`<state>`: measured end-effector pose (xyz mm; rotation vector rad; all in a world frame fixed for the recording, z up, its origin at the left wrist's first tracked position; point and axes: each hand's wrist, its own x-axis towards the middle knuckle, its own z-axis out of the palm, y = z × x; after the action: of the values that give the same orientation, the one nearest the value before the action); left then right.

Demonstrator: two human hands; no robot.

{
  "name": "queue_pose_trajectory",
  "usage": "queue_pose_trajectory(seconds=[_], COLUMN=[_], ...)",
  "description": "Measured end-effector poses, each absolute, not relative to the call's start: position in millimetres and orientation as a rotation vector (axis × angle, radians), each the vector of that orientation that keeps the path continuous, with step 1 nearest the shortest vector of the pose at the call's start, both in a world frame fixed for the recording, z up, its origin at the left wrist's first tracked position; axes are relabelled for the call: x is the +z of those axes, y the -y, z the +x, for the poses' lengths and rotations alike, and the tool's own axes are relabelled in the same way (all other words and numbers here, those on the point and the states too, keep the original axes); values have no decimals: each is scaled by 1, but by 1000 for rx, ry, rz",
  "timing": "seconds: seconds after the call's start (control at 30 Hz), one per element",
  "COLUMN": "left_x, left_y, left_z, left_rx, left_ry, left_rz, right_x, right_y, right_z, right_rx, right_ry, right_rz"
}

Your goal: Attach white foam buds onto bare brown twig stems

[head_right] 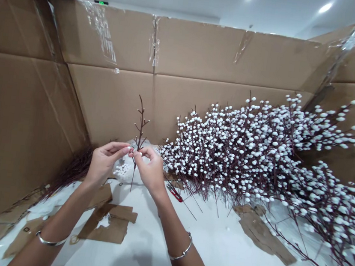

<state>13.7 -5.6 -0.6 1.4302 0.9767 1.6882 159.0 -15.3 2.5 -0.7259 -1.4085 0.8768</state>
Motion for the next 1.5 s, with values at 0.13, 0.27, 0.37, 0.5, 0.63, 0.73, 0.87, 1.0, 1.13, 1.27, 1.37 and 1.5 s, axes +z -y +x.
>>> queue_pose_trajectory(seconds=[0.13,0.27,0.37,0.5,0.63,0.73,0.87,1.0,1.13,1.27,1.37,1.5], left_x=[-3,-2,-2,-3,-7,-9,-11,-13,-13,-11,-12,-13], left_y=[5,6,8,8,5,5,6,6,5,5,3,0], left_z=[15,16,17,18,18,18,17,15,14,13,11,9], left_rx=[1711,1696,1691,1712,1759,1808,1898,1949,1980,2005,2033,2039], left_ry=[-930,-893,-908,-915,-949,-986,-1020,-992,-984,-925,-876,-854], left_rz=[1452,1463,1483,1498,1527,1596,1750,1855,1917,2022,2086,2122], right_x=[2,2,1,0,-1,-1,0,-1,-4,-5,-6,-7], right_y=[14,13,14,14,14,16,17,18,18,17,17,16], right_z=[158,159,159,160,160,160,159,157,155,154,154,153], right_rx=[803,754,716,672,636,600,576,559,543,546,538,525], right_ry=[1418,1418,1445,1475,1493,1510,1511,1515,1521,1523,1523,1535], right_rz=[-762,-792,-788,-807,-849,-885,-909,-914,-934,-933,-941,-955])
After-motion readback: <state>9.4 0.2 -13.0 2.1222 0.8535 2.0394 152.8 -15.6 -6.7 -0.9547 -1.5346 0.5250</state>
